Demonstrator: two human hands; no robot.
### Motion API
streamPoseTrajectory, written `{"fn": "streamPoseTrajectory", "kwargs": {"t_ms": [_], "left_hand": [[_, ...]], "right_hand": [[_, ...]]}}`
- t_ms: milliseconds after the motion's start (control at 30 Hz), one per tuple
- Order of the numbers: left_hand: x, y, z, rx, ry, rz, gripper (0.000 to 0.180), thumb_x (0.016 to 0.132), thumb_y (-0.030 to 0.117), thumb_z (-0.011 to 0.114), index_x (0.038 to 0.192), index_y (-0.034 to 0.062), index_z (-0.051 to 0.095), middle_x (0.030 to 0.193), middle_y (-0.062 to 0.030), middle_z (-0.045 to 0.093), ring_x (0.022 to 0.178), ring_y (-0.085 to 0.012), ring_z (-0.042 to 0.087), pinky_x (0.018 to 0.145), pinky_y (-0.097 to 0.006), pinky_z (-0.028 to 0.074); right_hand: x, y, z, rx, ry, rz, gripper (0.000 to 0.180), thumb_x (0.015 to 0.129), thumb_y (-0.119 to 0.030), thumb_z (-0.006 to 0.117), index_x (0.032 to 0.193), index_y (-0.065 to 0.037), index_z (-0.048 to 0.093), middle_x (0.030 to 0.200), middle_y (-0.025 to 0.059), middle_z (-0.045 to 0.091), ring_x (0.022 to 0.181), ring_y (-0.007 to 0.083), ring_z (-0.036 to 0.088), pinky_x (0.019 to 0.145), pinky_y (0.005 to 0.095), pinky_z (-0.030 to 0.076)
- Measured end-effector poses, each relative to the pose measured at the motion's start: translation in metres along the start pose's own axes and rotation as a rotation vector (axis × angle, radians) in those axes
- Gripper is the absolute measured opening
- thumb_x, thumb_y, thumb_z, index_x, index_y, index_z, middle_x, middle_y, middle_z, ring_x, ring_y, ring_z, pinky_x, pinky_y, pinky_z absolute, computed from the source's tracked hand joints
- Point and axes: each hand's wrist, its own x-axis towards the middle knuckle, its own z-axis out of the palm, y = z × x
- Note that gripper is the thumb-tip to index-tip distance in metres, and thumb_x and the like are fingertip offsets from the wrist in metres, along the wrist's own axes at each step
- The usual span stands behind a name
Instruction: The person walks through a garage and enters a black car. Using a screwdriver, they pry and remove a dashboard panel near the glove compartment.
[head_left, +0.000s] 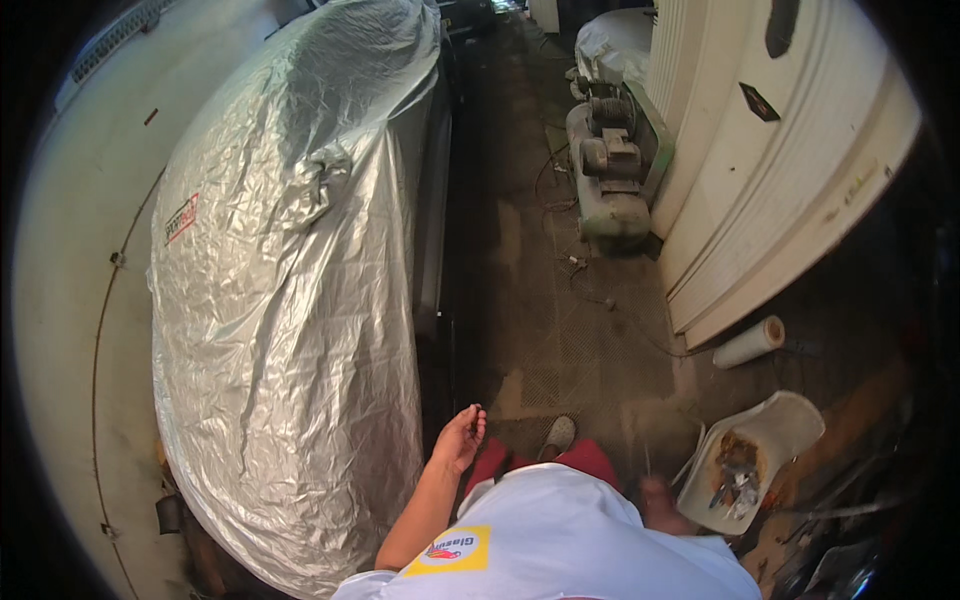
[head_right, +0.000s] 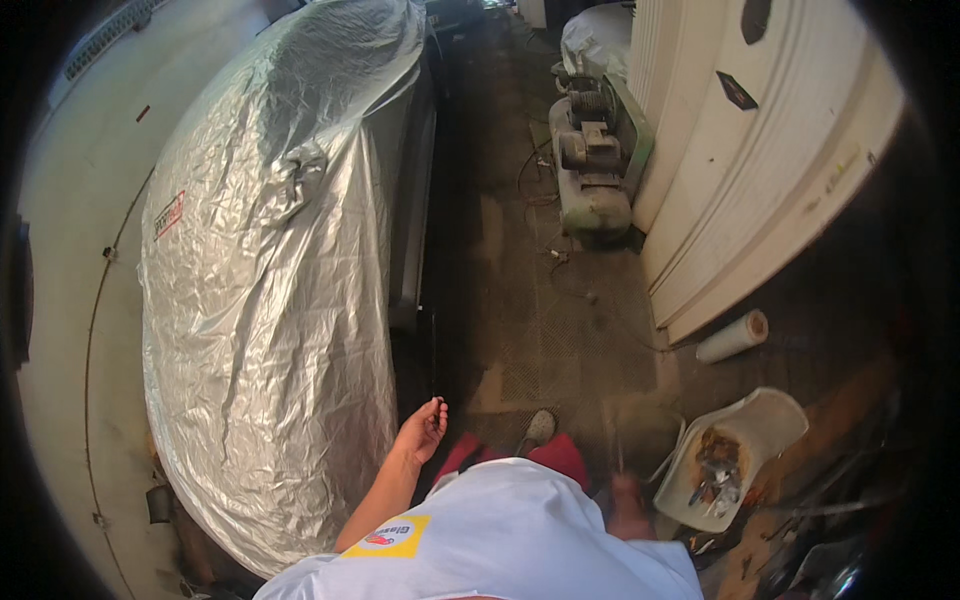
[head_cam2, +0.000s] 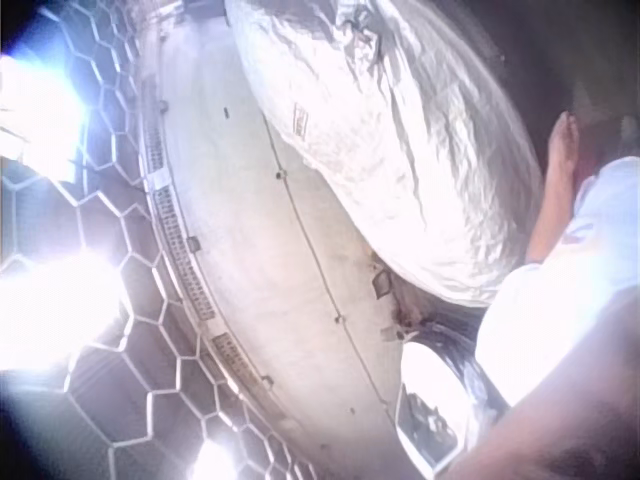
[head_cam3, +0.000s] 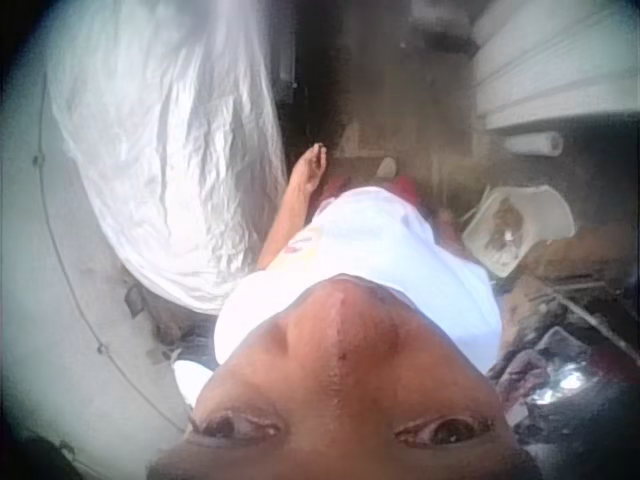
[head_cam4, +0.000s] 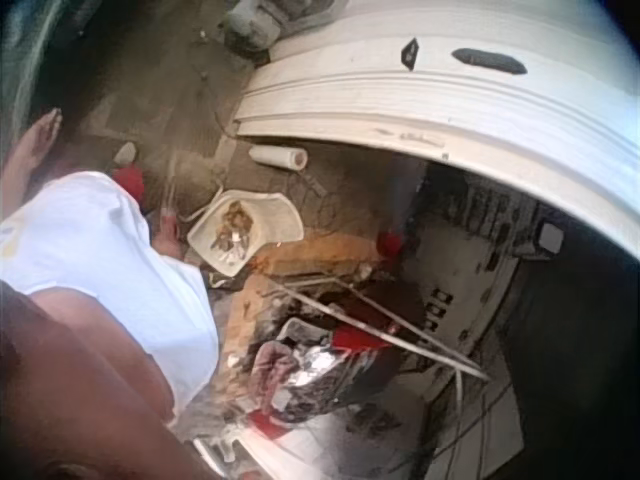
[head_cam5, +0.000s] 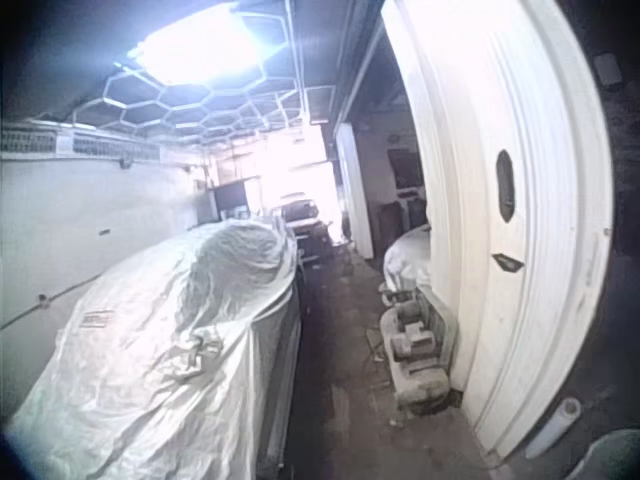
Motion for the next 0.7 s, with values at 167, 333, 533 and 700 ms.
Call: {"fn": "streamPoseTrajectory", "kwargs": {"t_ms": [167, 333, 533, 700], "left_hand": [[0.099, 0.078, 0.113, 0.005, -0.059, 0.040, 0.015, 0.100, 0.019, 0.068, 0.110, 0.0075, 0.067, 0.098, -0.0020, 0.069, 0.089, -0.0099, 0.065, 0.081, -0.022, 0.054], [0.240, 0.155, 0.183, -0.053, -0.091, 0.047, 0.016, 0.100, 0.019, 0.067, 0.111, 0.0077, 0.067, 0.099, -0.0020, 0.069, 0.089, -0.0097, 0.065, 0.082, -0.022, 0.054], [0.420, 0.270, 0.292, -0.109, -0.160, 0.053, 0.019, 0.097, 0.011, 0.069, 0.114, 0.0034, 0.066, 0.110, -0.0056, 0.069, 0.107, -0.0162, 0.065, 0.098, -0.027, 0.054], [0.524, 0.399, 0.412, -0.107, -0.187, 0.102, 0.025, 0.098, 0.014, 0.069, 0.119, 0.0015, 0.064, 0.119, -0.0064, 0.066, 0.117, -0.0187, 0.063, 0.105, -0.029, 0.051]], "right_hand": [[0.101, -0.363, -0.205, 0.241, 0.385, -0.610, 0.045, 0.096, -0.036, 0.065, 0.124, 0.000, 0.061, 0.114, 0.0282, 0.067, 0.110, 0.0477, 0.062, 0.092, 0.0511, 0.050], [0.091, -0.618, -0.350, 0.230, 0.369, -0.855, 0.038, 0.099, -0.033, 0.063, 0.118, 0.000, 0.060, 0.107, 0.0267, 0.069, 0.105, 0.0473, 0.064, 0.087, 0.0503, 0.051], [0.220, -0.712, -0.360, 0.219, 0.358, -0.780, 0.035, 0.100, -0.032, 0.062, 0.109, 0.001, 0.058, 0.088, 0.0174, 0.065, 0.081, 0.0349, 0.063, 0.078, 0.0427, 0.050], [0.214, -0.783, -0.394, 0.386, 0.074, -0.656, 0.034, 0.101, -0.029, 0.061, 0.118, 0.000, 0.063, 0.099, 0.0188, 0.069, 0.090, 0.0307, 0.067, 0.082, 0.0414, 0.051]]}}
